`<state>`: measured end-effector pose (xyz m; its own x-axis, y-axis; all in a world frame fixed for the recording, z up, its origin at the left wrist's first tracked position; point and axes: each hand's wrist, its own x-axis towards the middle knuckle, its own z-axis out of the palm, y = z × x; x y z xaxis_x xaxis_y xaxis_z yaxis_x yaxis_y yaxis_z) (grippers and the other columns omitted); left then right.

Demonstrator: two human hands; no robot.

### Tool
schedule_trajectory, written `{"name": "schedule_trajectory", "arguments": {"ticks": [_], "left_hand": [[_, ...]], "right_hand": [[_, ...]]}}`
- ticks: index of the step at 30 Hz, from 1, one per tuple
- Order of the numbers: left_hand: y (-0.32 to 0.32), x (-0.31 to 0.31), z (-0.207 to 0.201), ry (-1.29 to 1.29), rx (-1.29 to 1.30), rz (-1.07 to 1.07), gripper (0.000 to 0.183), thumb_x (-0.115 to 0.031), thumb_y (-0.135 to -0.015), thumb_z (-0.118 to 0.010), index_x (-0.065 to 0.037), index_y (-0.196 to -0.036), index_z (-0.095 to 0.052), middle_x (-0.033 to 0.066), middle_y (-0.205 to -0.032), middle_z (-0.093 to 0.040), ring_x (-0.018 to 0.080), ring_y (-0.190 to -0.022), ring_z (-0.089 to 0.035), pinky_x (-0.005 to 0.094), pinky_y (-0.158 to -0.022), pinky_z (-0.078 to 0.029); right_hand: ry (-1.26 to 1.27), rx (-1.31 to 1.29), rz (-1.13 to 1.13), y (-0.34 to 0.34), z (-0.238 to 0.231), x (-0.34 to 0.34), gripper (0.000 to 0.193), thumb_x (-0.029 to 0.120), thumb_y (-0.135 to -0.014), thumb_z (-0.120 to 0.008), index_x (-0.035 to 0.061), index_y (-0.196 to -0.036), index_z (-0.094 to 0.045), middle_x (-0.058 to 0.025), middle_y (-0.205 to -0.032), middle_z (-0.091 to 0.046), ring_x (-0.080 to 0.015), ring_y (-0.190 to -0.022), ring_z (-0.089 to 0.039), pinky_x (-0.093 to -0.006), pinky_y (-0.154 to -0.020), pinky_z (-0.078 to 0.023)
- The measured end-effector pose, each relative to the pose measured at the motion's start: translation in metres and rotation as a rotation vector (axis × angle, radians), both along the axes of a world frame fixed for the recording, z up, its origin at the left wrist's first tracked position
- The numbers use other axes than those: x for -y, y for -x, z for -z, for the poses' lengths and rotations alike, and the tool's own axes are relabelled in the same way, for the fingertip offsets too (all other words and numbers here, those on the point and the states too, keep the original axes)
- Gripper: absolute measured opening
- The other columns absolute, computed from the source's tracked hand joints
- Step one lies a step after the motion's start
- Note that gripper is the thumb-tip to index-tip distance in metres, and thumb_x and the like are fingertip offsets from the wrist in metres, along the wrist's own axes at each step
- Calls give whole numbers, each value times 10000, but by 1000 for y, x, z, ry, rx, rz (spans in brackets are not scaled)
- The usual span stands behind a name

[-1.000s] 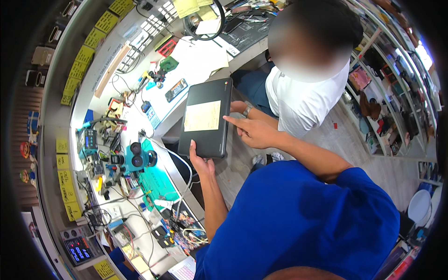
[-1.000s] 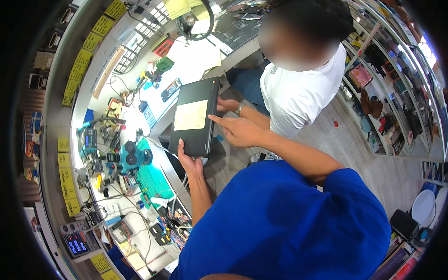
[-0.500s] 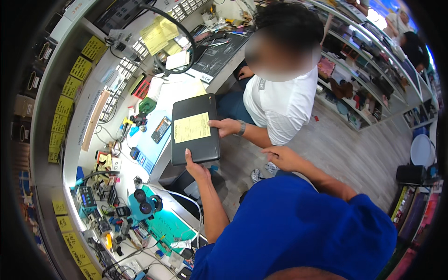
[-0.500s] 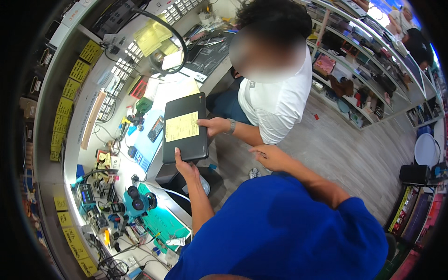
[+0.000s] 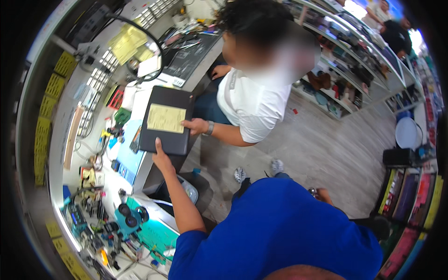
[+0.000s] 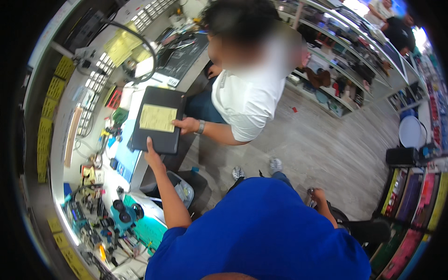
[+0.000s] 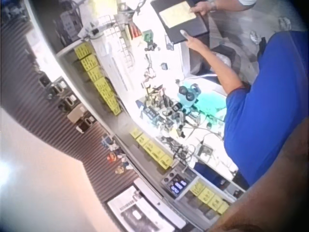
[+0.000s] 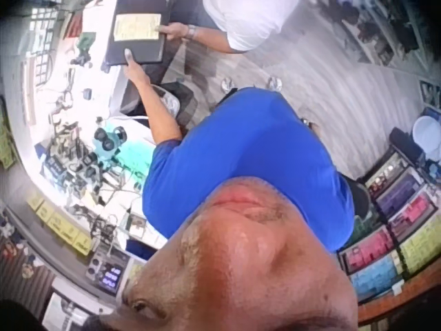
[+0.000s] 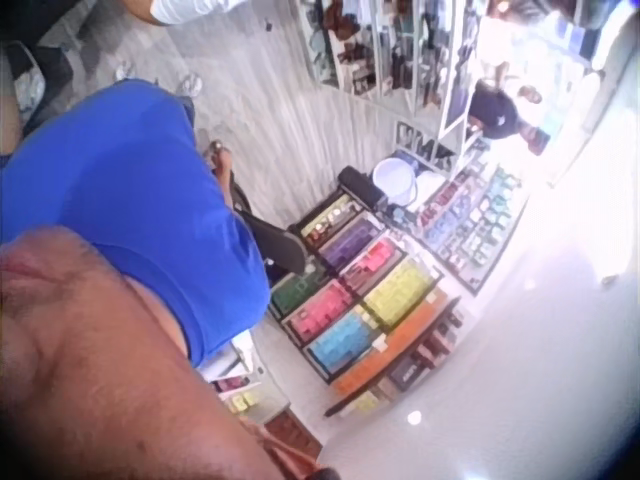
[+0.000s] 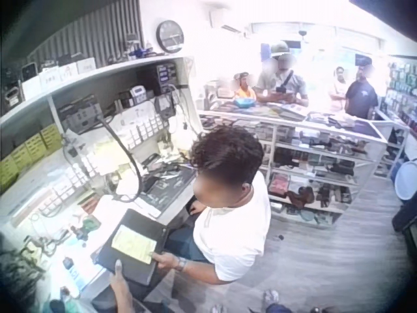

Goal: The person walks from a retail store to an electronics repair shop carrying a packaged item. Inside, they place the item on the counter, unbox a black rectangular device, and apply a protective film to its surface by hand, smoothing it with fingers.

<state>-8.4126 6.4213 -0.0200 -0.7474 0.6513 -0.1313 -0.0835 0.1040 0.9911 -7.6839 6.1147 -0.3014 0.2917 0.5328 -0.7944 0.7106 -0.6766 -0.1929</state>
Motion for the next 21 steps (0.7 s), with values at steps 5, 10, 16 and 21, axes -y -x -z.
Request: {"name": "schedule_trajectory", "arguments": {"ticks": [5,10,16,21], "left_hand": [[8,4,-14,140,-160,44,631,-562,-915,-629,28,-1139,-645,59,-960,-625,118,-730,-557,262,-619,-451],[-40,27,-24,129,-263,-62,558,-518,-952,-588,-29,-1217,-627,49,-1004,-640,96,-761,-537,233,-602,-404],[-92,71,3,-55,40,-376,681,-592,-927,-555,-106,-1402,-503,65,-1100,-651,87,-687,-461,234,-597,-365],[-181,143,91,307,239,-169,302,-467,-917,-632,-167,-952,-638,-25,-757,-559,102,-561,-463,253,-509,-374]], "right_hand": [[-38,-207,496,6,-13,-16,236,170,-896,-584,26,-1063,-669,-114,-866,-702,-216,-686,-679,-350,-567,-527],[-223,-382,587,-26,-46,-88,284,163,-926,-575,32,-1173,-627,-112,-908,-696,-208,-729,-680,-326,-557,-517],[-467,-478,669,-129,-33,-169,326,252,-981,-515,64,-1231,-605,-78,-905,-678,-159,-665,-624,-284,-579,-490],[-403,-409,834,-197,-27,-172,314,242,-970,-517,71,-1216,-612,-81,-921,-683,-176,-681,-635,-290,-582,-495]]}}
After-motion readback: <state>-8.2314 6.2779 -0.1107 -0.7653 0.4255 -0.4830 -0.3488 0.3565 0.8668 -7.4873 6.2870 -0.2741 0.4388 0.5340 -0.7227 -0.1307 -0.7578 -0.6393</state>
